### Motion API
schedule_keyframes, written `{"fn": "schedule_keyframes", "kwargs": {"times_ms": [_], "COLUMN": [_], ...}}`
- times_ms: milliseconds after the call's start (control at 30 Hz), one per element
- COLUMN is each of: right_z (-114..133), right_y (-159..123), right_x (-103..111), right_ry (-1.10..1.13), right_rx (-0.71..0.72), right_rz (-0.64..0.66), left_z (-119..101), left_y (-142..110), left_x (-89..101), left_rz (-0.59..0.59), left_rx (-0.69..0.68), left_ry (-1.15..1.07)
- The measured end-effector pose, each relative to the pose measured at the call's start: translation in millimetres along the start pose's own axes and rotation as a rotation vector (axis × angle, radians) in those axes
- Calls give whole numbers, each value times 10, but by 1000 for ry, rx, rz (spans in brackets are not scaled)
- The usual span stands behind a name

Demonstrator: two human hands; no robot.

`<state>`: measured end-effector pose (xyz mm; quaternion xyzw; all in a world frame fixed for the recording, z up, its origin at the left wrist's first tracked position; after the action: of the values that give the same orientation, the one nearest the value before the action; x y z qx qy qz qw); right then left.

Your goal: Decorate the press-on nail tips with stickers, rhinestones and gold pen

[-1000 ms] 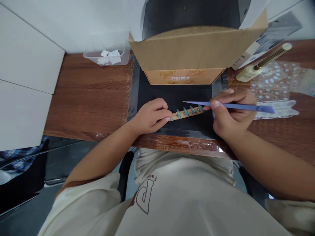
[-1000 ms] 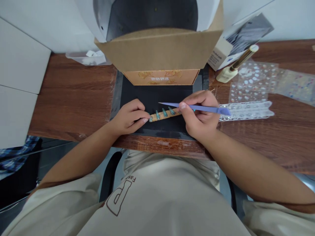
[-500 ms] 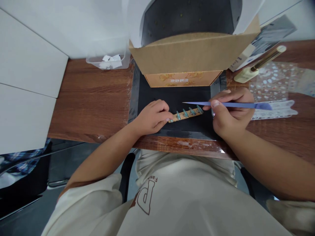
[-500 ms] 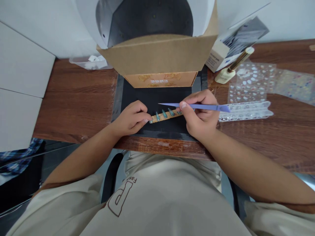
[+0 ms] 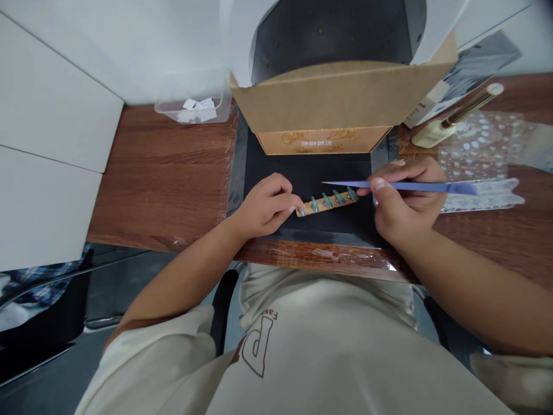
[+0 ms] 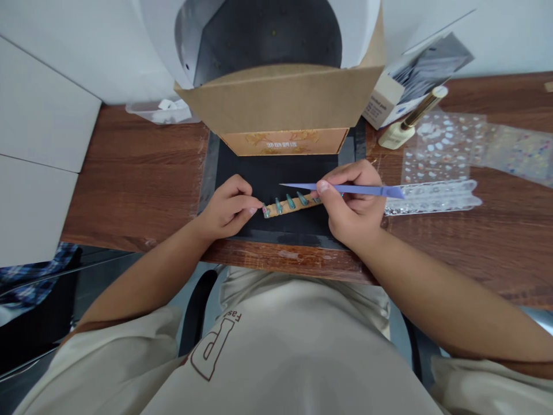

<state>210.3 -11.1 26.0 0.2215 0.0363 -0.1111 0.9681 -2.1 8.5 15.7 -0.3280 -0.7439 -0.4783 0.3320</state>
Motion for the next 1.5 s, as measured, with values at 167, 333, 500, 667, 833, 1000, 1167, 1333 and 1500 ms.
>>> {"fn": "schedule_keyframes", "kwargs": {"times_ms": [167, 333, 500, 667, 833, 1000, 1167, 1333, 1500], "right_z": [-22, -41, -73, -90, -75, -71, -44, -4, 9], "right_y": [-12, -6, -3, 0, -14, -49, -55, -48, -40], "right_x": [29, 45, 47, 58, 63, 63, 135, 125, 127], "right_ry": [24, -20, -27, 21, 19, 27, -73, -132, -172], "right_rx": [-4, -40, -66, -54, -69, -86, -18, 64, 139], "right_rz": [-11, -32, -57, -18, 50, 85, 43, 147, 246], "left_z": [-23, 85, 238, 296, 561, 1385, 2095, 2467, 2370], "left_y": [5, -95, -228, -364, -695, -1055, -960, -610, -322], "left_x": [-53, 198, 284, 642, 1641, 2294, 2131, 2007, 1907], "left_rz": [89, -221, -400, -533, -703, -577, 55, 174, 144], "left_rx": [-29, 38, 124, 229, 304, 719, 1101, 1146, 1046], "left_ry": [45, -58, -16, 206, 402, 418, 435, 453, 454]}}
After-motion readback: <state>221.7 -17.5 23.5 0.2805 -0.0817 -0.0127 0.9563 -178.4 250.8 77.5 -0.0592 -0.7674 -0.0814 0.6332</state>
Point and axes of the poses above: each hand's wrist, its own y-axis towards the middle knuckle, its own x-axis out of the back of the hand, z = x × y, the point moved 7 cm from there along y, towards the middle knuckle, and after that the axes turned 9 degrees about -x, right-handed, at the moved point
